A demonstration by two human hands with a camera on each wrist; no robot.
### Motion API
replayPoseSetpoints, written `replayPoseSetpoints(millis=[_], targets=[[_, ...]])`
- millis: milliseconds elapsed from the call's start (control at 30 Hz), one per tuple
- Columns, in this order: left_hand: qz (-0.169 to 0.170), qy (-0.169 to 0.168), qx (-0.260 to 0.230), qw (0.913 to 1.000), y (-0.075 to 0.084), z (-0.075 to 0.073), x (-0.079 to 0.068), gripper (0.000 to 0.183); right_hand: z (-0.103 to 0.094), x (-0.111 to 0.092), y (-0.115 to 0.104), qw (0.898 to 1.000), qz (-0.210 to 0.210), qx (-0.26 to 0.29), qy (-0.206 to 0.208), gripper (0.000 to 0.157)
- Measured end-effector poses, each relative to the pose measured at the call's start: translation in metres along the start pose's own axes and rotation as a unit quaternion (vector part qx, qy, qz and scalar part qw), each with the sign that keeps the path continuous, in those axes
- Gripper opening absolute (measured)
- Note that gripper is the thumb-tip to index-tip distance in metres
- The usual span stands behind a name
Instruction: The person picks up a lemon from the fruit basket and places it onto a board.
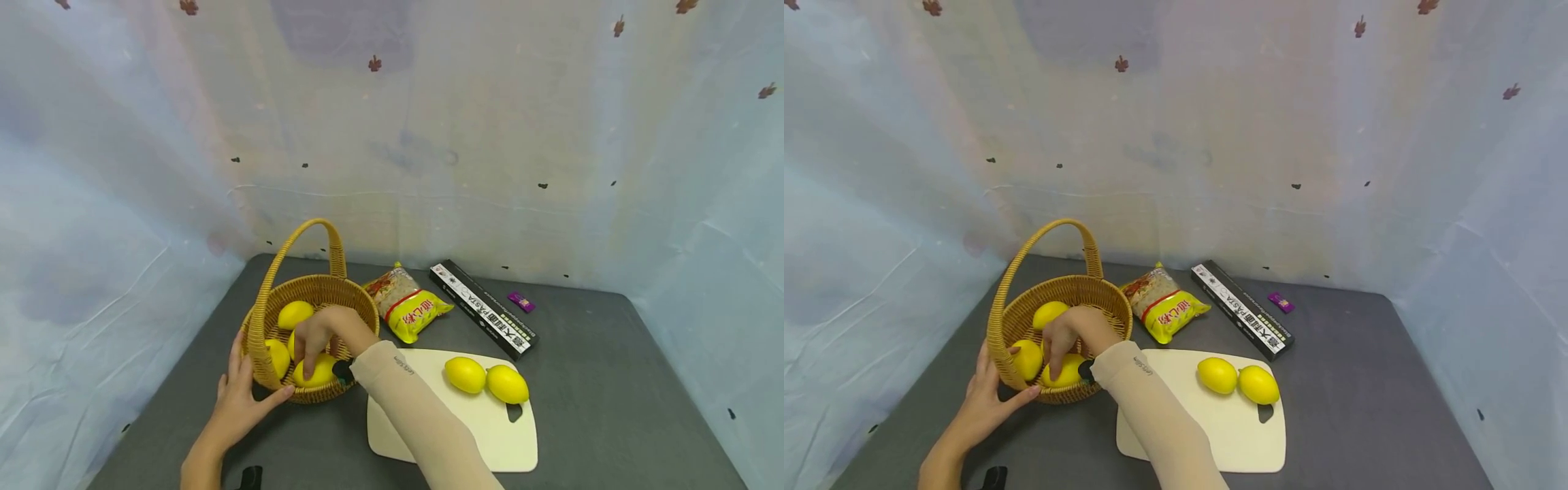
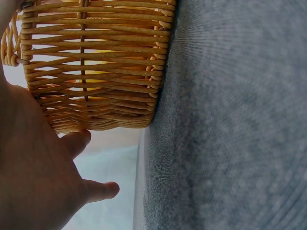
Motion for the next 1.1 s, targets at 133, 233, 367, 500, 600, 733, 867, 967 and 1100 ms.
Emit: replayPoseSetpoints(millis=[133, 233, 367, 500, 600, 733, 867, 967, 1100], targets=[[0.005, 0.001, 0.002, 1.0, 0.001, 0.001, 0.0, 0.088, -0.001, -0.006, 0.002, 0.999, -0.042, 0.003, 0.015, 0.049], [0.005, 0.002, 0.001, 1.0, 0.001, 0.001, 0.001, 0.087, -0.001, -0.008, 0.006, 0.996, -0.082, -0.014, 0.023, 0.047], [0.008, 0.006, 0.003, 0.9999, -0.001, 0.001, 0.001, 0.086, -0.002, -0.009, 0.01, 0.989, -0.141, -0.028, 0.023, 0.048], [0.011, 0.006, 0.004, 0.9999, 0.0, 0.0, 0.001, 0.086, -0.002, -0.013, 0.014, 0.985, -0.173, -0.016, 0.022, 0.05], [0.009, 0.003, 0.004, 0.9999, 0.001, 0.0, 0.001, 0.091, -0.001, -0.016, 0.017, 0.982, -0.185, -0.007, 0.032, 0.051], [0.01, 0.002, 0.007, 0.9999, 0.002, 0.0, 0.001, 0.101, 0.0, -0.019, 0.02, 0.978, -0.203, -0.002, 0.055, 0.05], [0.014, 0.002, 0.006, 0.9999, 0.001, 0.0, 0.001, 0.105, 0.002, -0.024, 0.023, 0.971, -0.225, 0.007, 0.082, 0.048], [0.017, 0.002, 0.005, 0.9998, 0.001, 0.0, 0.002, 0.106, 0.004, -0.028, 0.026, 0.966, -0.236, 0.028, 0.1, 0.046], [0.021, 0.002, 0.005, 0.9998, 0.001, 0.0, 0.002, 0.106, 0.005, -0.037, 0.03, 0.958, -0.255, 0.051, 0.122, 0.043]])
Point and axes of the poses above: each hand's wrist, its own x-axis towards the middle knuckle, its own z-axis out of the palm, y = z × x, the point moved 5 cm from there along x, towards the middle knuckle, and after that the axes turned 3 degrees about x, right-handed, at the moved point
